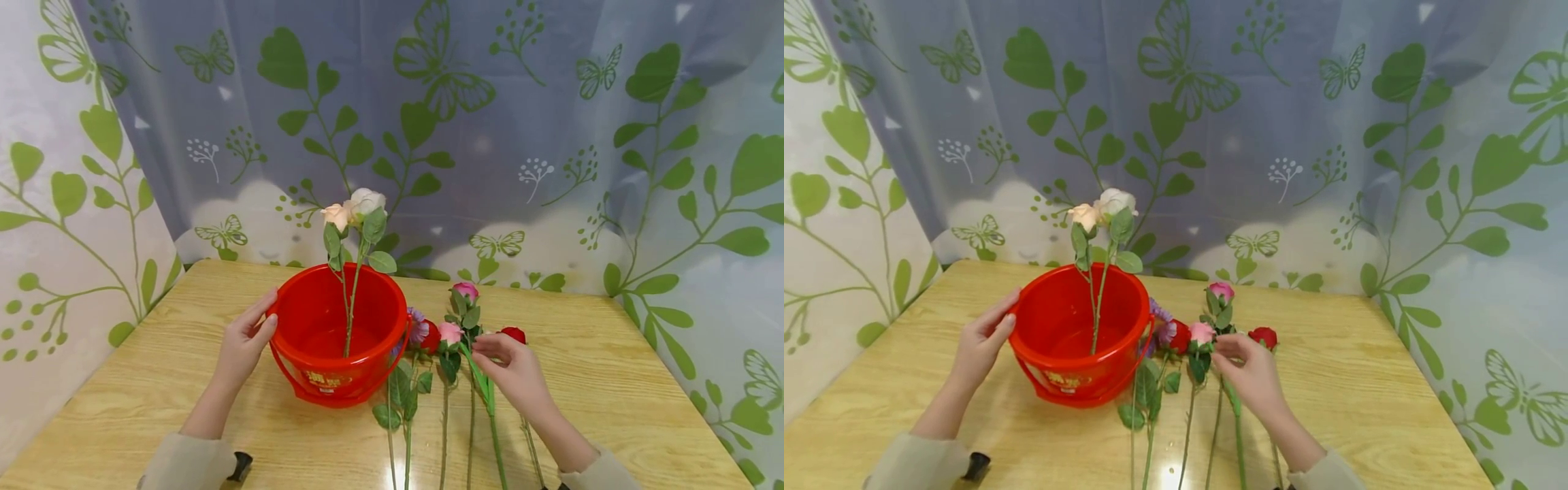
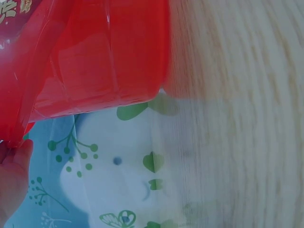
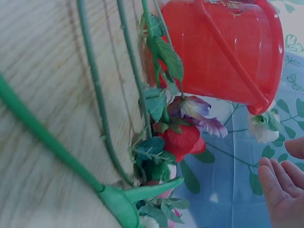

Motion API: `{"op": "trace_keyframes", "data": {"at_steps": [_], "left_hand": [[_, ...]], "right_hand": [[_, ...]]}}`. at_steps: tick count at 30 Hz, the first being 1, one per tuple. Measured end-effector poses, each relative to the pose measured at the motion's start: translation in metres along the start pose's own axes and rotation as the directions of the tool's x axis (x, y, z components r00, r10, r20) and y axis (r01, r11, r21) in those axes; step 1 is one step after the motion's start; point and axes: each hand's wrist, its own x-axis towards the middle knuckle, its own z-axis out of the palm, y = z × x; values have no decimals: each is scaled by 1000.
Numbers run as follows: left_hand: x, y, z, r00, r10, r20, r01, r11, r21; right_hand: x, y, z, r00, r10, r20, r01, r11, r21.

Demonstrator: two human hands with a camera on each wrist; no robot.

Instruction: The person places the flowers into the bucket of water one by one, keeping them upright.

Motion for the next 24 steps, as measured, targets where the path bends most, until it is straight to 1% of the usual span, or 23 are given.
{"op": "trace_keyframes", "data": {"at_steps": [6,13,19,24], "left_hand": [[0,0,0,1000,-3,0,3,1000,1],[0,-2,-1,1000,4,-3,-4,1000,-3],[0,-3,-1,1000,12,-6,-12,1000,3],[0,-2,0,1000,16,-5,-16,1000,8]], "right_hand": [[-3,7,-7,999,35,-6,-35,999,-7],[-8,17,-15,998,53,-23,-54,998,-33],[-12,25,-22,998,62,-32,-63,997,-54],[-15,30,-28,997,53,-48,-57,995,-83]]}}
